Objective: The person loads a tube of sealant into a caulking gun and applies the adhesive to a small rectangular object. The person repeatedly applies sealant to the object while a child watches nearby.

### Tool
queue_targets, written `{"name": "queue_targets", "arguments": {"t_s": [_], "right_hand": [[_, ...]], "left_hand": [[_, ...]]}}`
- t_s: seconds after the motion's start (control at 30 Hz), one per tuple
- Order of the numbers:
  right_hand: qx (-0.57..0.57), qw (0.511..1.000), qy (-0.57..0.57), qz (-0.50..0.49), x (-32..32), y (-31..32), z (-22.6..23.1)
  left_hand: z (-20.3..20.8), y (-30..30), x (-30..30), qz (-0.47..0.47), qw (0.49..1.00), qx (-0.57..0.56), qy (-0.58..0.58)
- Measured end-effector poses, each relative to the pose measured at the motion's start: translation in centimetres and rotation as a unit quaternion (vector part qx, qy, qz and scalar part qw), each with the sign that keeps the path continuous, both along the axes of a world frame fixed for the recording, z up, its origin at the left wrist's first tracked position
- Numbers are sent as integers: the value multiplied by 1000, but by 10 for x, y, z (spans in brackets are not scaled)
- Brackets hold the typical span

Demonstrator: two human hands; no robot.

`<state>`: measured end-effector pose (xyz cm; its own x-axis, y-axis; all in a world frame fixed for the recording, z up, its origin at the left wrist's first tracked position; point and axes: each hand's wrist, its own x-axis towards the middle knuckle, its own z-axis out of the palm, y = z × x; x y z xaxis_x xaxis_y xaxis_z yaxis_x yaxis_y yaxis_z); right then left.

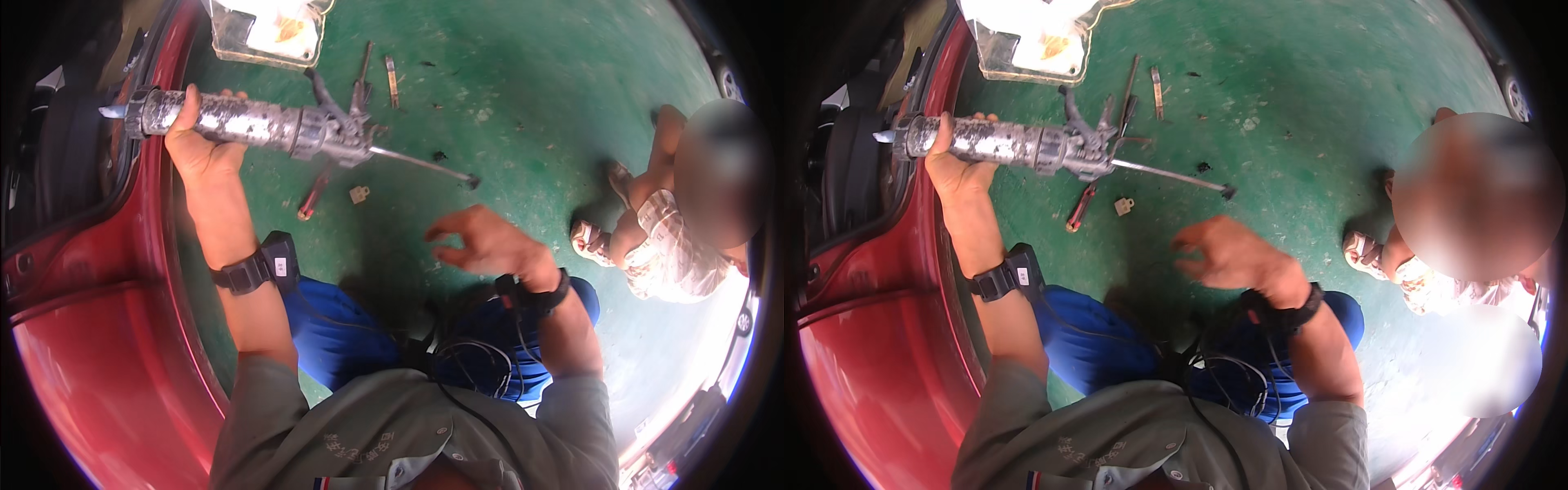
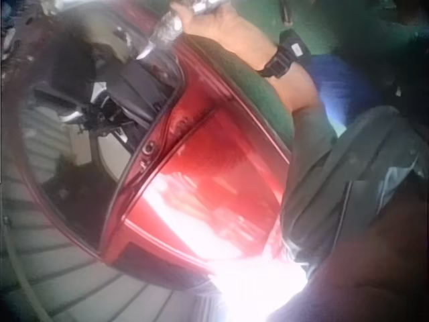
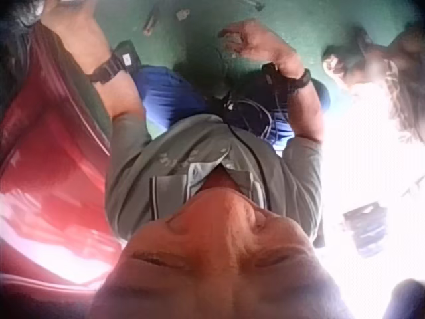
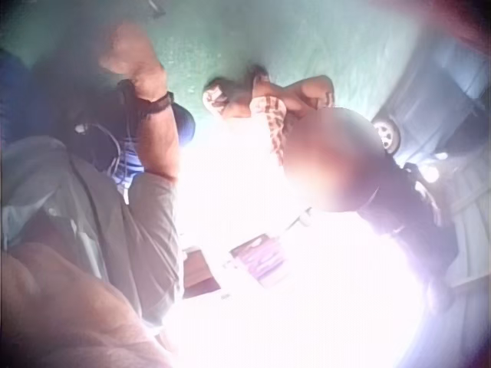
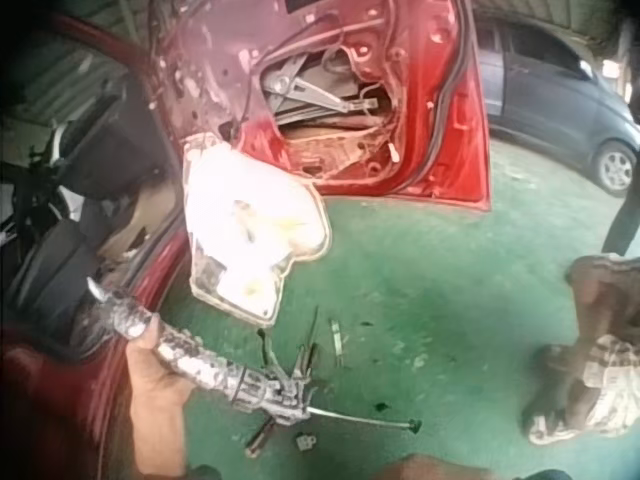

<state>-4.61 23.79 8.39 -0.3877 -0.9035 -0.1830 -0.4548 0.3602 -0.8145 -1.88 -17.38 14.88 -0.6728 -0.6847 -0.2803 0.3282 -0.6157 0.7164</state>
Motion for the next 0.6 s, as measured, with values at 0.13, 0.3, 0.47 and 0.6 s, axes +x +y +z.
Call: {"name": "queue_targets", "arguments": {"t_s": [0.13,0.3,0.47,0.6], "right_hand": [[-43,988,63,-133,24,-25,-44],[-163,893,80,-412,-25,-35,-52],[-211,944,-21,-252,-35,-25,-33],[-176,931,-219,-232,-25,-12,-33]], "left_hand": [[2,27,-3,-25,994,107,-2],[0,71,-2,-71,982,175,-29],[-9,113,4,-74,973,212,-55],[-23,113,18,-156,965,211,18]]}}
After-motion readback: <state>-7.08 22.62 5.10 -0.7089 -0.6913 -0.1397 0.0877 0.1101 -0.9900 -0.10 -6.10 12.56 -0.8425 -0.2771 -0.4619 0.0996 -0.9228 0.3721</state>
